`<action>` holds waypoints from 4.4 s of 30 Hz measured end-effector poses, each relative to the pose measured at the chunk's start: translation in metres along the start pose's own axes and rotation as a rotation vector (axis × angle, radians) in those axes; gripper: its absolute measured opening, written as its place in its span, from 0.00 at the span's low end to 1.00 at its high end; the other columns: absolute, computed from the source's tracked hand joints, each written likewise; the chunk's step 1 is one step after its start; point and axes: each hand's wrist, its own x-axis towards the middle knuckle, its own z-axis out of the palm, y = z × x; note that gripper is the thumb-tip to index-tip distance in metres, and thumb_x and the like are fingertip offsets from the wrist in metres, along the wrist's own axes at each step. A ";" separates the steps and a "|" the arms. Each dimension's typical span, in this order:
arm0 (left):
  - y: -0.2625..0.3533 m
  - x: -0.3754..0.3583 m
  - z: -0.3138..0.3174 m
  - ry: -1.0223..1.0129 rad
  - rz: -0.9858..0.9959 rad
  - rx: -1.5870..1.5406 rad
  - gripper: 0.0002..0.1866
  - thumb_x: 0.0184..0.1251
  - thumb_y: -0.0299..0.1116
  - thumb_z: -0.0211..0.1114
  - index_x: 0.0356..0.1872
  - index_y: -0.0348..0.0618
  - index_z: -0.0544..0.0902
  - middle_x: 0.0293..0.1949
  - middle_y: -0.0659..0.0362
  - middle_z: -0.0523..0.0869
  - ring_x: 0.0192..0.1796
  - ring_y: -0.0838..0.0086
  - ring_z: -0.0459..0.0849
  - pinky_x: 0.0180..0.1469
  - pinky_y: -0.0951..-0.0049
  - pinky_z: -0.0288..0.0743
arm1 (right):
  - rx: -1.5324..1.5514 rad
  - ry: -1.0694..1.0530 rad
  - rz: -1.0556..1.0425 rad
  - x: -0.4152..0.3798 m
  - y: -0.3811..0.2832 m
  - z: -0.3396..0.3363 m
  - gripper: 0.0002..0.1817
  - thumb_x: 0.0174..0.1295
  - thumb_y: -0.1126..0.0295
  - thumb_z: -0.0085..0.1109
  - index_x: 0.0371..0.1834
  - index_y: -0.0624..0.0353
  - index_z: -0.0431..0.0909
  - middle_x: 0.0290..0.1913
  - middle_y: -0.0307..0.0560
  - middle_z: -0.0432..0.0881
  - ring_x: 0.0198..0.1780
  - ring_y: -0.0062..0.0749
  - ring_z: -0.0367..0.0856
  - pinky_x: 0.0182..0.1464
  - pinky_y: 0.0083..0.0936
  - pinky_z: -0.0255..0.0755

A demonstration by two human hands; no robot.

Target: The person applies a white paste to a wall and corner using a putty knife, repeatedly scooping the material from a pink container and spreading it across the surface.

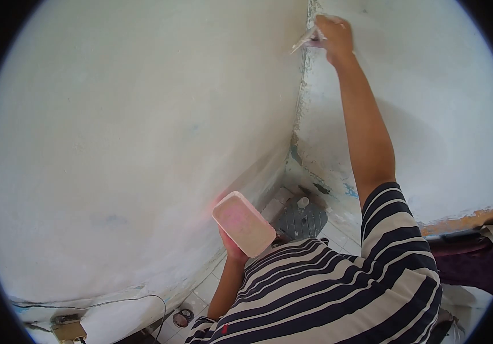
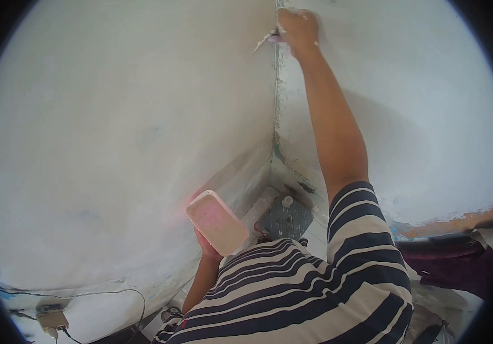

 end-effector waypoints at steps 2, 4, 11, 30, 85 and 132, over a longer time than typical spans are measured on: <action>0.001 0.000 0.003 -0.021 -0.002 0.000 0.36 0.77 0.67 0.41 0.69 0.51 0.72 0.62 0.60 0.81 0.61 0.63 0.82 0.64 0.56 0.77 | 0.011 -0.001 0.022 -0.010 0.010 -0.026 0.10 0.62 0.67 0.64 0.35 0.65 0.79 0.30 0.45 0.79 0.31 0.33 0.81 0.31 0.34 0.87; 0.000 0.002 0.001 0.012 0.031 0.018 0.35 0.77 0.67 0.41 0.69 0.52 0.72 0.62 0.60 0.81 0.61 0.63 0.82 0.63 0.57 0.77 | 0.022 -0.011 0.036 -0.022 0.038 -0.031 0.10 0.62 0.67 0.64 0.34 0.64 0.79 0.29 0.45 0.79 0.29 0.33 0.81 0.30 0.34 0.86; 0.005 0.000 0.006 -0.039 -0.010 0.009 0.35 0.77 0.67 0.40 0.69 0.52 0.72 0.62 0.60 0.81 0.61 0.63 0.82 0.63 0.57 0.77 | -0.192 0.225 0.019 0.011 0.067 0.014 0.12 0.60 0.67 0.62 0.31 0.68 0.79 0.29 0.47 0.81 0.27 0.32 0.81 0.26 0.31 0.82; 0.002 -0.004 0.024 -0.059 0.000 -0.008 0.36 0.76 0.68 0.40 0.68 0.51 0.73 0.61 0.58 0.82 0.60 0.61 0.83 0.62 0.55 0.77 | -0.020 0.197 -0.140 0.024 -0.010 0.023 0.13 0.60 0.64 0.64 0.24 0.63 0.80 0.24 0.41 0.78 0.24 0.26 0.77 0.27 0.29 0.78; -0.007 -0.001 -0.002 0.145 0.091 0.073 0.35 0.77 0.67 0.41 0.70 0.52 0.72 0.62 0.61 0.81 0.61 0.63 0.81 0.64 0.57 0.77 | -0.017 0.250 0.388 -0.134 0.157 0.021 0.12 0.64 0.69 0.60 0.30 0.68 0.76 0.24 0.48 0.78 0.25 0.34 0.84 0.29 0.34 0.81; -0.002 0.001 -0.003 0.077 -0.006 0.019 0.36 0.76 0.68 0.41 0.70 0.53 0.72 0.62 0.59 0.81 0.61 0.59 0.82 0.63 0.51 0.78 | -0.343 0.189 0.366 -0.072 0.220 0.009 0.08 0.59 0.72 0.59 0.29 0.69 0.77 0.28 0.51 0.81 0.28 0.37 0.84 0.30 0.34 0.87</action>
